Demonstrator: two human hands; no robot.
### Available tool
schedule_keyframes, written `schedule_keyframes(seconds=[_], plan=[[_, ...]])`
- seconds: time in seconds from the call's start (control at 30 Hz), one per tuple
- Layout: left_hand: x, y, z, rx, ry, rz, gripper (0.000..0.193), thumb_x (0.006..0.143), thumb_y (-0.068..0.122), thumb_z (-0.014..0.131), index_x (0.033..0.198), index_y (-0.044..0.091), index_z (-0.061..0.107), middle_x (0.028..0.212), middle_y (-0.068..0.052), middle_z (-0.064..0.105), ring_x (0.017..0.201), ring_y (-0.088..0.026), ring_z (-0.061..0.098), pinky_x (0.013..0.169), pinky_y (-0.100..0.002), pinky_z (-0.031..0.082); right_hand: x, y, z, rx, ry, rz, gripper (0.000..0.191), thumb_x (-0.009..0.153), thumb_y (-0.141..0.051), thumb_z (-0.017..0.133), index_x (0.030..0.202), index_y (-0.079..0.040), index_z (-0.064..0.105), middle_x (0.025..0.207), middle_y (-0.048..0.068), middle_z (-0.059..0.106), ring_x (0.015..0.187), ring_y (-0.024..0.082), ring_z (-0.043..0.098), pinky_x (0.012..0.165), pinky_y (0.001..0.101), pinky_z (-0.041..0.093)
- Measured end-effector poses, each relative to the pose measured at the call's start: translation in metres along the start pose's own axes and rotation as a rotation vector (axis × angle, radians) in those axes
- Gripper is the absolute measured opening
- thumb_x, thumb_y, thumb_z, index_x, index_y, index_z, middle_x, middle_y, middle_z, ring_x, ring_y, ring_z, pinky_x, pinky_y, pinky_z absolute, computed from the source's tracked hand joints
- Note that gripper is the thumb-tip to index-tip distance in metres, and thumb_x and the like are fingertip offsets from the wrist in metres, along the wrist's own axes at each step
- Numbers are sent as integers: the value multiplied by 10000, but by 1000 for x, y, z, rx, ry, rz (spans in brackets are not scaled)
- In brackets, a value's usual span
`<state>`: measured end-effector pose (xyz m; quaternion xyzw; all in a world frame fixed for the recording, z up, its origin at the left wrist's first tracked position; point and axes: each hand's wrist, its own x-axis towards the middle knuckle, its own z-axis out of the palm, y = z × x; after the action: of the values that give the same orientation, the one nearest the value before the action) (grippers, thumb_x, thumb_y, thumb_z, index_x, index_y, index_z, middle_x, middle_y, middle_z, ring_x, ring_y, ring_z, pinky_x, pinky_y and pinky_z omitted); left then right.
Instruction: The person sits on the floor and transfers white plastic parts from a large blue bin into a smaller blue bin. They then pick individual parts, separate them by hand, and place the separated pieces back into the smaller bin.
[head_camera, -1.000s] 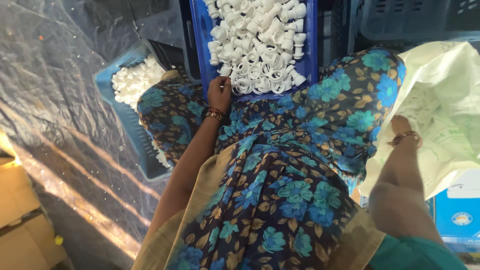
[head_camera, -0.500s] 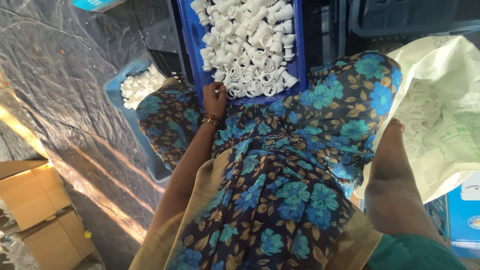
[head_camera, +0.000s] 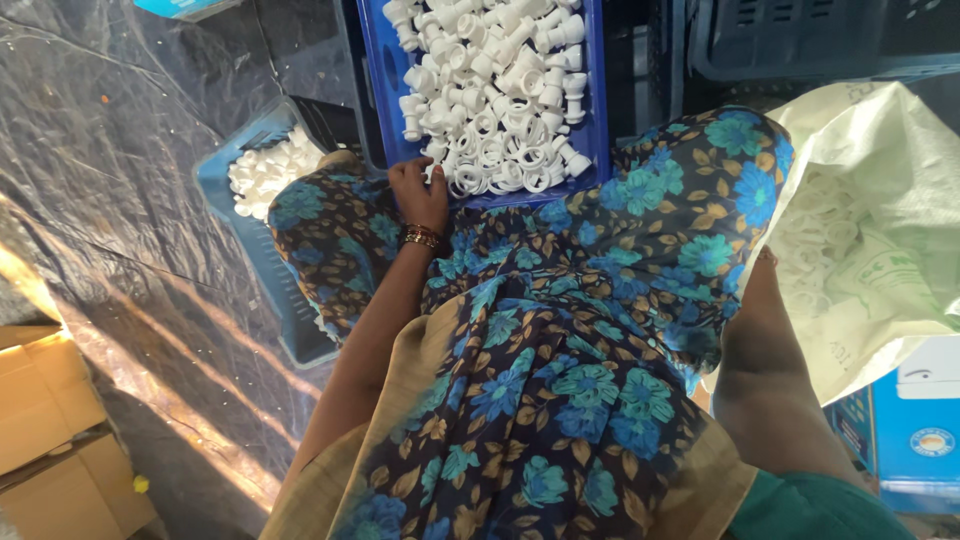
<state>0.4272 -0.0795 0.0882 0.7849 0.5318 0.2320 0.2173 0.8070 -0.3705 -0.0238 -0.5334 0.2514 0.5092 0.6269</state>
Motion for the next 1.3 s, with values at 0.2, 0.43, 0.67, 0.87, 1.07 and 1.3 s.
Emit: schedule_keyframes(seconds=[0.2,0.43,0.67,0.87,1.07,1.3], plan=[[6,-3,0,90,142,60,274,879,175,757,1105,47,670,1160,-186,520,1132,-361,531,1009,-461,435,-18,3,-7,277,-97,-79,585,978,-484,530,1403,-84,568,1381,126,623,1232,338,602,921,474,557],[12,-12,-2,106,142,4,301,904,204,764,1134,45,651,1163,-198,486,1147,-374,510,1035,-470,402,-65,5,-64,706,-277,-268,615,964,-500,521,1409,-79,577,1395,132,630,1262,348,603,951,479,557],[30,-4,-11,125,248,-7,346,922,166,757,1198,2,628,1174,-202,487,1152,-391,501,1018,-489,400,-106,-9,-97,824,-479,-407,646,949,-515,513,1416,-74,586,1408,138,638,1293,359,604,980,485,557],[71,-18,-6,-147,147,-427,486,886,249,766,1281,34,581,1225,-209,630,1149,-369,623,990,-455,480,-138,-7,-104,782,-476,-595,558,940,-460,627,1375,-111,614,1332,115,639,1240,302,618,1045,412,573],[79,-26,5,0,-58,-495,532,797,190,756,1306,121,615,1165,-157,738,1080,-336,714,932,-445,543,-200,-61,-62,655,-497,-818,569,813,-428,664,1270,-93,616,1283,111,681,1176,276,677,1069,421,539],[79,-20,5,10,-68,-488,454,804,149,750,1247,139,652,1158,-160,741,1076,-362,710,905,-467,553,-252,-112,84,520,-882,-623,541,876,-435,639,1291,-90,611,1295,108,660,1162,285,647,986,420,556]])
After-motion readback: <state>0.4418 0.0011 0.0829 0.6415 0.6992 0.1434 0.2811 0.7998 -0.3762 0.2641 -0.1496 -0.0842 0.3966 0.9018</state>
